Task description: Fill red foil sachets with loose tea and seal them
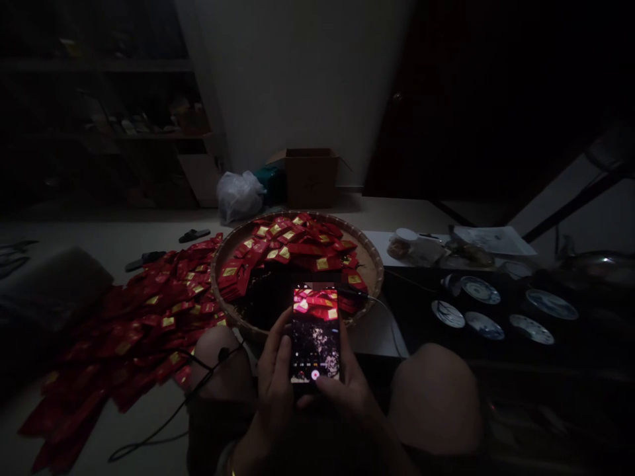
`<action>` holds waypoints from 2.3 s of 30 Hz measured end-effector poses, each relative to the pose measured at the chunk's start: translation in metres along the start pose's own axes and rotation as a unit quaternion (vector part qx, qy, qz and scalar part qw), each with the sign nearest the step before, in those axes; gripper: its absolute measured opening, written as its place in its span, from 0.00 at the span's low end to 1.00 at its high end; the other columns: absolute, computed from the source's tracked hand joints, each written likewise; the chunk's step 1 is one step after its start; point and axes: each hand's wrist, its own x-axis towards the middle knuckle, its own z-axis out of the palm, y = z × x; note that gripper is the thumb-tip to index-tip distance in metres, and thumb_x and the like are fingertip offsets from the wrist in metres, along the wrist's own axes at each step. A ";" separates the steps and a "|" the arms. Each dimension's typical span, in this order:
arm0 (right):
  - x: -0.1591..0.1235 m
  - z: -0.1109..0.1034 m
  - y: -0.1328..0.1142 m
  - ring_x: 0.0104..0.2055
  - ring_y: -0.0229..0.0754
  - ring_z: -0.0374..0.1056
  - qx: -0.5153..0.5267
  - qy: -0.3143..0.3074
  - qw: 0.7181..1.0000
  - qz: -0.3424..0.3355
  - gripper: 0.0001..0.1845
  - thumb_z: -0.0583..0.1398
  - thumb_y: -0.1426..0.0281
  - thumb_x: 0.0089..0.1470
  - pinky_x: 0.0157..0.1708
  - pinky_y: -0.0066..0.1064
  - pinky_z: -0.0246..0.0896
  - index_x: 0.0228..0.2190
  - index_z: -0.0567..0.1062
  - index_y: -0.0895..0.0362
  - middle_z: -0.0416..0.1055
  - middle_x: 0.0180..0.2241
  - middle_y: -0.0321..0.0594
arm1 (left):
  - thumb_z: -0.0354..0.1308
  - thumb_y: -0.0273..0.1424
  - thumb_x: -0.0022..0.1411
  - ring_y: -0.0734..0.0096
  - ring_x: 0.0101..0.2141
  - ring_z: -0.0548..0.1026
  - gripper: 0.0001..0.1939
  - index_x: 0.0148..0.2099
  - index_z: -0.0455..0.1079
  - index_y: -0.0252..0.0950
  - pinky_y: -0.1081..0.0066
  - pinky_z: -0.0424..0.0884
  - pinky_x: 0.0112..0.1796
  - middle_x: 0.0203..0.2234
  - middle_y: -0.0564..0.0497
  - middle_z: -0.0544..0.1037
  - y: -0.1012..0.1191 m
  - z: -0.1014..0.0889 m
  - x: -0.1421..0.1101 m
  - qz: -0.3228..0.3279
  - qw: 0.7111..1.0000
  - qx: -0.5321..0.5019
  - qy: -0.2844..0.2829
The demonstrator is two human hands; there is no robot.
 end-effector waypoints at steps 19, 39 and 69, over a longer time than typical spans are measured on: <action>-0.002 -0.012 0.002 0.46 0.47 0.70 -0.059 0.016 0.998 -0.007 0.63 0.67 0.70 0.44 0.37 0.42 0.74 0.62 0.28 0.40 0.62 0.56 0.46 | 0.52 0.48 0.60 0.60 0.45 0.74 0.27 0.54 0.69 0.37 0.67 0.72 0.42 0.46 0.44 0.76 -0.013 -0.002 -0.004 -0.010 0.999 0.033 -0.002; -0.017 -0.009 -0.005 0.52 0.49 0.66 -0.059 0.088 0.994 0.019 0.57 0.68 0.70 0.44 0.46 0.48 0.67 0.63 0.39 0.43 0.62 0.57 0.46 | 0.51 0.45 0.61 0.59 0.45 0.75 0.25 0.55 0.67 0.38 0.66 0.73 0.42 0.47 0.44 0.75 -0.014 0.015 -0.012 -0.048 0.998 -0.026 -0.021; -0.027 -0.049 0.018 0.51 0.53 0.68 -0.049 0.100 0.993 -0.029 0.30 0.57 0.48 0.51 0.42 0.41 0.70 0.51 0.70 0.49 0.75 0.45 0.40 | 0.51 0.43 0.61 0.56 0.45 0.74 0.20 0.49 0.72 0.38 0.63 0.71 0.45 0.45 0.42 0.77 -0.049 0.021 -0.033 -0.011 0.992 0.075 -0.105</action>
